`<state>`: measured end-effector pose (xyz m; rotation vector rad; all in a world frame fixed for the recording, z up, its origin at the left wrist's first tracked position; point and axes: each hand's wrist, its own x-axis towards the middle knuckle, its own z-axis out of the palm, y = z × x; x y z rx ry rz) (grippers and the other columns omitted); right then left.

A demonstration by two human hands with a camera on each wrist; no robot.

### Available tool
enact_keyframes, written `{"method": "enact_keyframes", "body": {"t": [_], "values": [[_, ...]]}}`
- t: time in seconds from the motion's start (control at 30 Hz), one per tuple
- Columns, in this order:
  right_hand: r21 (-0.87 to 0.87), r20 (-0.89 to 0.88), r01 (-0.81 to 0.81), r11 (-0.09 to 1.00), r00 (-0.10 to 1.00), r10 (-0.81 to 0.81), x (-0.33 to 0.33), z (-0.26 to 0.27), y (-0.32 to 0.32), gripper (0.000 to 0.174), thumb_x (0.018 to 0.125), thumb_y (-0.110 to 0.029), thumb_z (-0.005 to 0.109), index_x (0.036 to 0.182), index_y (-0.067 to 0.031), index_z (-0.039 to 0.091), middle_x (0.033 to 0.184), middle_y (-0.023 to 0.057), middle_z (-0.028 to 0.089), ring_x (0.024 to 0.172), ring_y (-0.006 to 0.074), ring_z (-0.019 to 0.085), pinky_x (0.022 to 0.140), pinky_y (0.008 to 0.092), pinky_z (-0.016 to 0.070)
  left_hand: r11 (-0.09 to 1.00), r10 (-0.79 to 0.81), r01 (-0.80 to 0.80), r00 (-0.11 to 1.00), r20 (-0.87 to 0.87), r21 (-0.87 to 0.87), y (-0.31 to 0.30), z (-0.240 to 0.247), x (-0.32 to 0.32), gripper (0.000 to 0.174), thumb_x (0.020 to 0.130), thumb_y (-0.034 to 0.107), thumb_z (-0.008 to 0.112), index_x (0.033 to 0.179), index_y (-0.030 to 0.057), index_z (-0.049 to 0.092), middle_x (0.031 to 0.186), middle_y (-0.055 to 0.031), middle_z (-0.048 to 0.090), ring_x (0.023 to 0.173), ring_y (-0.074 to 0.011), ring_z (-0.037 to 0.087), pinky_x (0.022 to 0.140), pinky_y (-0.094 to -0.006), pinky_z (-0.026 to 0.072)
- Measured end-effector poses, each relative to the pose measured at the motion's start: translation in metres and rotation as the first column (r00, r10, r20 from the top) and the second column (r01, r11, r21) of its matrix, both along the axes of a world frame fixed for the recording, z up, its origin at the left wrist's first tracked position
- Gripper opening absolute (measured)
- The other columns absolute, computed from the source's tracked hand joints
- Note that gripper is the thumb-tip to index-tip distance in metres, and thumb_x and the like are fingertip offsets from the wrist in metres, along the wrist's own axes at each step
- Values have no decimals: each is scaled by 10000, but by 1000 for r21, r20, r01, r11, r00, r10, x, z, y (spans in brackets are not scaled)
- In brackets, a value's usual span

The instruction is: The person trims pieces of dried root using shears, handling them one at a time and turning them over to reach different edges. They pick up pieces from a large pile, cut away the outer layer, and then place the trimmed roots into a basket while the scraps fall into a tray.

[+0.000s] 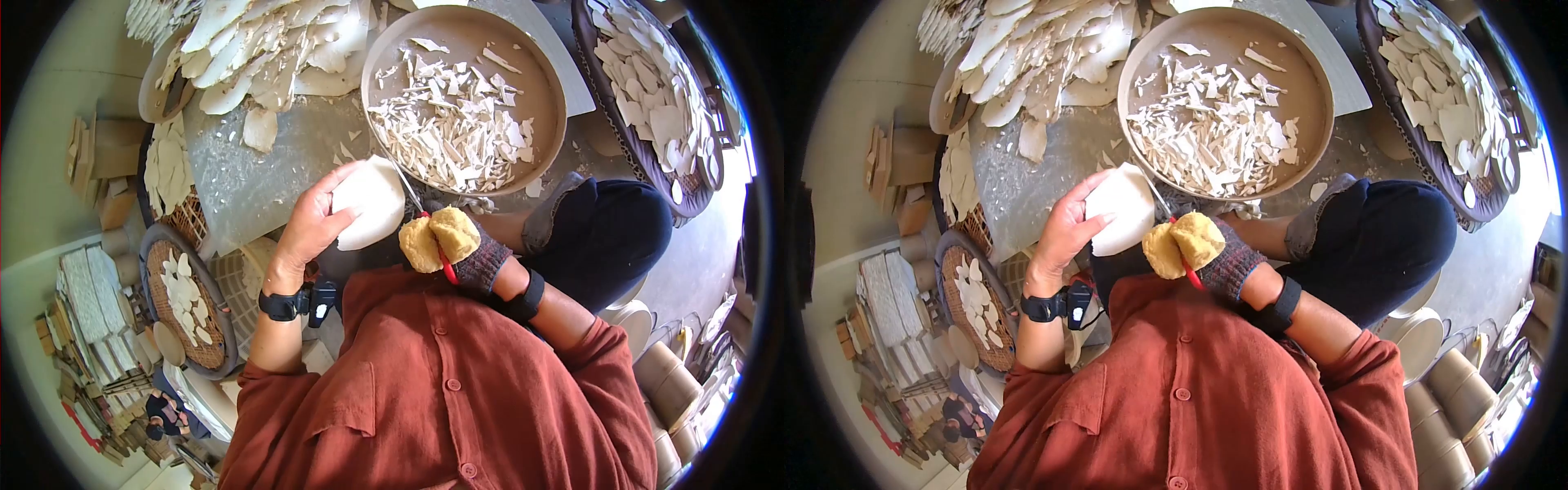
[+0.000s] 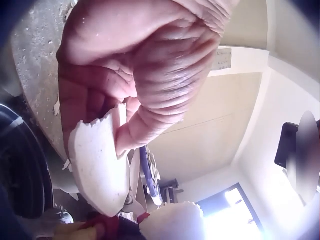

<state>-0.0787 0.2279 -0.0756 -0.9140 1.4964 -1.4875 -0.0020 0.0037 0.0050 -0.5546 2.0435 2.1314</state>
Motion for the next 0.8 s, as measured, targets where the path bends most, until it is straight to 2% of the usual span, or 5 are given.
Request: {"method": "enact_keyframes", "body": {"t": [0.2,0.3,0.5,0.6,0.8], "values": [[-47,-676,13,999,736,-42,-11,5,6,314,773,-196,632,1030,-35,550,959,137,607,910,289,590,791,353,484,999,-35,33,998,44,34,3,11,-1,683,760,-74,586,1364,65,300,1120,-107,562,985,-122,553,839,-258,460],[-158,-598,107,982,781,-181,-11,3,10,92,851,-96,559,914,-37,593,931,113,638,873,268,602,719,345,473,972,225,-223,974,-24,74,12,11,3,748,743,-99,594,1375,110,252,1114,-135,558,1015,-161,548,886,-297,447],[47,259,-71,996,964,57,-7,11,11,170,879,-190,567,897,-22,593,899,100,645,817,221,618,700,329,479,664,748,-698,620,-236,268,18,-19,1,570,810,-39,576,1300,65,307,1098,-125,554,1020,-207,549,885,-354,461],[-73,-281,47,996,957,-65,5,14,5,149,808,-165,616,767,-22,603,723,113,629,701,273,615,631,336,476,556,831,-757,518,-202,344,13,-23,-4,564,824,-25,575,1297,37,274,1147,-149,537,1040,-212,540,870,-347,475],[-123,-529,60,991,841,-117,-12,-1,1,134,732,-98,632,842,-25,606,818,137,633,803,290,614,709,368,493,761,635,-583,760,-141,285,11,-12,-4,456,829,-9,571,1242,5,377,1121,-152,581,1016,-192,568,866,-313,475]]}}
